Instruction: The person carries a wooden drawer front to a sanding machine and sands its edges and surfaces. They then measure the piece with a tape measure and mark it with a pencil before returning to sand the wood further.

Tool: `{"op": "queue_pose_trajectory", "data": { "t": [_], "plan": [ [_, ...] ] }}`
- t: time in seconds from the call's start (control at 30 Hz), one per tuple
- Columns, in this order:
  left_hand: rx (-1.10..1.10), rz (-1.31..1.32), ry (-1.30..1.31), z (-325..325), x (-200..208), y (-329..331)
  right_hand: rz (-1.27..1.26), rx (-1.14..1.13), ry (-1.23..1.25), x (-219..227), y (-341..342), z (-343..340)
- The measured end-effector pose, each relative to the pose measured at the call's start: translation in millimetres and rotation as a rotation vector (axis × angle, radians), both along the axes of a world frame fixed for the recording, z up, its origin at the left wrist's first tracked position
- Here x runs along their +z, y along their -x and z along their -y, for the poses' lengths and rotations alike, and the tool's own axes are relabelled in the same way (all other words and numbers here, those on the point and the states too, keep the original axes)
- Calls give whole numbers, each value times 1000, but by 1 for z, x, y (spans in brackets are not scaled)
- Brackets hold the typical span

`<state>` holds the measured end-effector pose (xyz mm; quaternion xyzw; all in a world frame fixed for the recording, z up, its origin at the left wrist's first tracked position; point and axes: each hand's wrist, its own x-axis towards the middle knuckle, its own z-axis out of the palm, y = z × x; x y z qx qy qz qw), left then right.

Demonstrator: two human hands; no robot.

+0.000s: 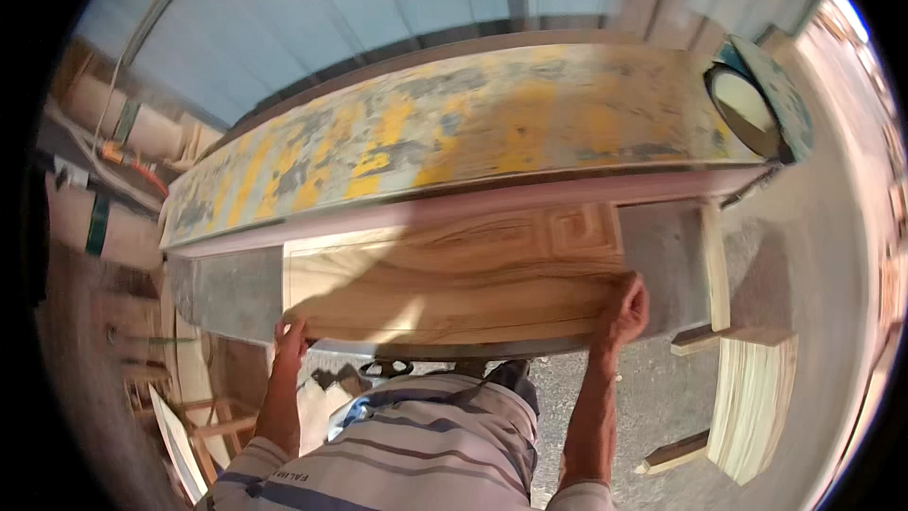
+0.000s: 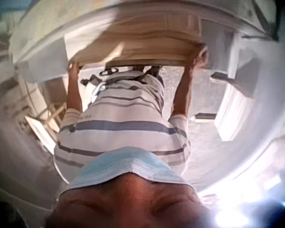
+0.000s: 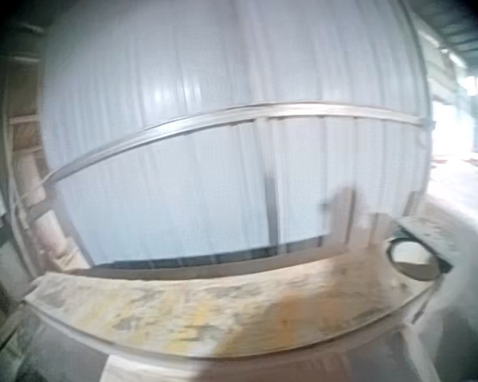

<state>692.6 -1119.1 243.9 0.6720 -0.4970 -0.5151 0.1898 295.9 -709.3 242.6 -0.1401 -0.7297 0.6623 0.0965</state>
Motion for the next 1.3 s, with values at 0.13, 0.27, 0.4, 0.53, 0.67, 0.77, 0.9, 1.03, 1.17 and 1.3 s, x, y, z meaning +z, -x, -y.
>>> {"op": "queue_pose_trajectory", "data": {
  "t": [0.13, 0.27, 0.4, 0.53, 0.67, 0.77, 0.9, 1.03, 1.17, 1.3],
  "plan": [
    [3, -60, -25, -35, -18, 26, -7, -14, 46, -2, 25, -39],
    [-46, 114, 63, -53, -3, 48, 69, -53, -44, 14, 33, -41],
    [-3, 68, 43, -27, 2, 26, -33, -1, -96, 0, 18, -26],
    [73, -20, 55, -16, -31, 3, 14, 5, -61, 11, 10, -8],
    [0, 93, 33, -43, -2, 39, -27, -10, -75, 11, 30, -32],
    [-16, 82, -2, -48, 12, 46, -44, -33, -30, -5, 35, -43],
    [26, -54, 5, -28, -15, 16, -71, 33, -155, -4, 18, -29],
    [-34, 7, -22, 1, -6, -2, -42, 86, -24, -12, -1, -14],
    [-36, -1, -29, 30, -10, -25, -53, 39, 38, -4, -25, 20],
    [-75, -59, -33, 67, -19, -59, 34, 81, 62, 7, -49, 44]
  ]
}}
